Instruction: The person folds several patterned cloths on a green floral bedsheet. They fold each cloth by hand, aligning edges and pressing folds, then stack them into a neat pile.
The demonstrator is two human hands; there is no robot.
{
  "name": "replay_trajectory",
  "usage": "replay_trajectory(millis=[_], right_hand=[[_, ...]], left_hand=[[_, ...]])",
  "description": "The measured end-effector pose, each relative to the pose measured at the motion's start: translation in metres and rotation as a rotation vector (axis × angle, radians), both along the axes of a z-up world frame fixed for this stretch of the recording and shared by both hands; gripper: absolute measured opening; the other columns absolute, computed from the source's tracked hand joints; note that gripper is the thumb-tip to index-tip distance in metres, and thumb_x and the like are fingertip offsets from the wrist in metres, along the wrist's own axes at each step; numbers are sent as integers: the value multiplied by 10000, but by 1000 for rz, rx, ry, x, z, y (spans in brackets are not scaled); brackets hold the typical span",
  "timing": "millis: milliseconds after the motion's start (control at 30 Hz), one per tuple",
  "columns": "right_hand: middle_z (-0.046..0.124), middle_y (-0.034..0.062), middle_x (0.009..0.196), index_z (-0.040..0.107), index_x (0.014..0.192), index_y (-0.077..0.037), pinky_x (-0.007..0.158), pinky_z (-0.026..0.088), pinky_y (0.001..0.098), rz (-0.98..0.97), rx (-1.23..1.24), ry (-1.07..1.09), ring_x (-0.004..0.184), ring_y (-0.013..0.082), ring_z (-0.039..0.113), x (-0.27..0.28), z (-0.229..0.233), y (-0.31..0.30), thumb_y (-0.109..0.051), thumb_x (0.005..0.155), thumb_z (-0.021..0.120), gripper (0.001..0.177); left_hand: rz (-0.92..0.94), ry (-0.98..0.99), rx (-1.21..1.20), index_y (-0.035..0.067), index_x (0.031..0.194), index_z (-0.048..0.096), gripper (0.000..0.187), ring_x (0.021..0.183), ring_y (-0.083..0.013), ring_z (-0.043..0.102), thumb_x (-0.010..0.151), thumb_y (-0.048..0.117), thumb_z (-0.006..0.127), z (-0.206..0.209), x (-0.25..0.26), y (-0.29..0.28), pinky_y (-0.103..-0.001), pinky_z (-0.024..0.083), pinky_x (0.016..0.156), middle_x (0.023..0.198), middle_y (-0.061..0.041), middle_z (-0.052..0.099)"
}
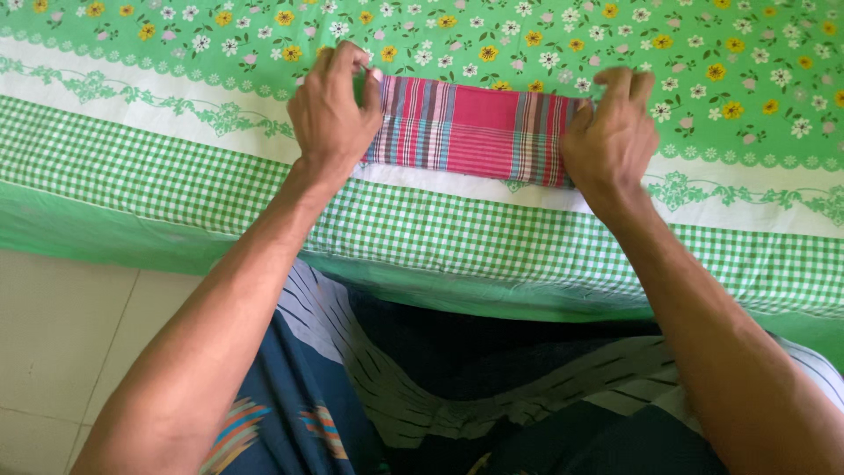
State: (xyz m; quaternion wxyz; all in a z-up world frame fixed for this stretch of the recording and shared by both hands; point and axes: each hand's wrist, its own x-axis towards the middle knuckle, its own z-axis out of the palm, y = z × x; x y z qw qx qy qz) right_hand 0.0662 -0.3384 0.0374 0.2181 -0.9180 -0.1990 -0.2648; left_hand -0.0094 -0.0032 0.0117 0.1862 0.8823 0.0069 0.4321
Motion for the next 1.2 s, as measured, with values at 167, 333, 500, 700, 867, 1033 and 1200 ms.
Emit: replay_trajectory(millis=[167,333,500,700,867,1033,1200], right_hand=[[575,222,1285,602,1284,17,950,523,484,165,-170,-273,1113,346,597,-20,13,42,76,924,547,369],[400,410,1460,358,1464,208,1152,403,570,400,-129,-68,1358,531,431,-37,-12,93,-15,1022,501,515],[257,390,1598,245,1550,155,1269,199,569,321,-308,122,1527,490,235,-26,-27,97,-145,1054,341,588],[212,328,1638,205,1569,118,1264,84,544,203,-367,224,1544,471,148,-30,-29,82,-433,1073,223,741],[190,304,1667,211,1609,28,1246,28,604,130,-384,224,1548,496,102,-40,-17,73,-639,1028,257,885],[137,266,1676,218,1641,-174,1191,-36,715,77,-412,282,1514,565,48,-40,-12,65,-788,940,212,932],[57,252,1690,205,1642,-281,1124,-69,783,12,-427,382,1506,566,-32,-39,-7,60,-933,815,164,1054]], left_hand=[[-83,-133,44,108,1064,684,181,785,-186,706,925,0,725,8,2,-48,-331,579,641,1022,-59,711],[-277,-22,-174,-16,1217,637,234,998,-276,697,985,9,612,-7,14,-108,-404,592,854,1152,-134,679],[-239,132,-44,-23,1350,584,366,1283,-338,604,998,71,552,-27,21,-103,-458,467,1123,1388,-187,618],[-227,272,106,21,1452,528,478,1459,-319,433,1031,246,508,-38,24,-95,-509,215,1253,1534,-149,514],[-142,318,186,211,1521,501,474,1505,-343,367,1090,396,430,-31,7,-81,-569,162,1253,1608,-93,442],[-73,459,213,318,1562,432,565,1516,-462,238,1045,547,422,-20,4,-80,-768,56,1166,1669,-87,300],[-15,637,152,394,1594,330,807,1529,-534,74,913,820,412,-8,3,-68,-844,-22,1094,1706,-149,142]])
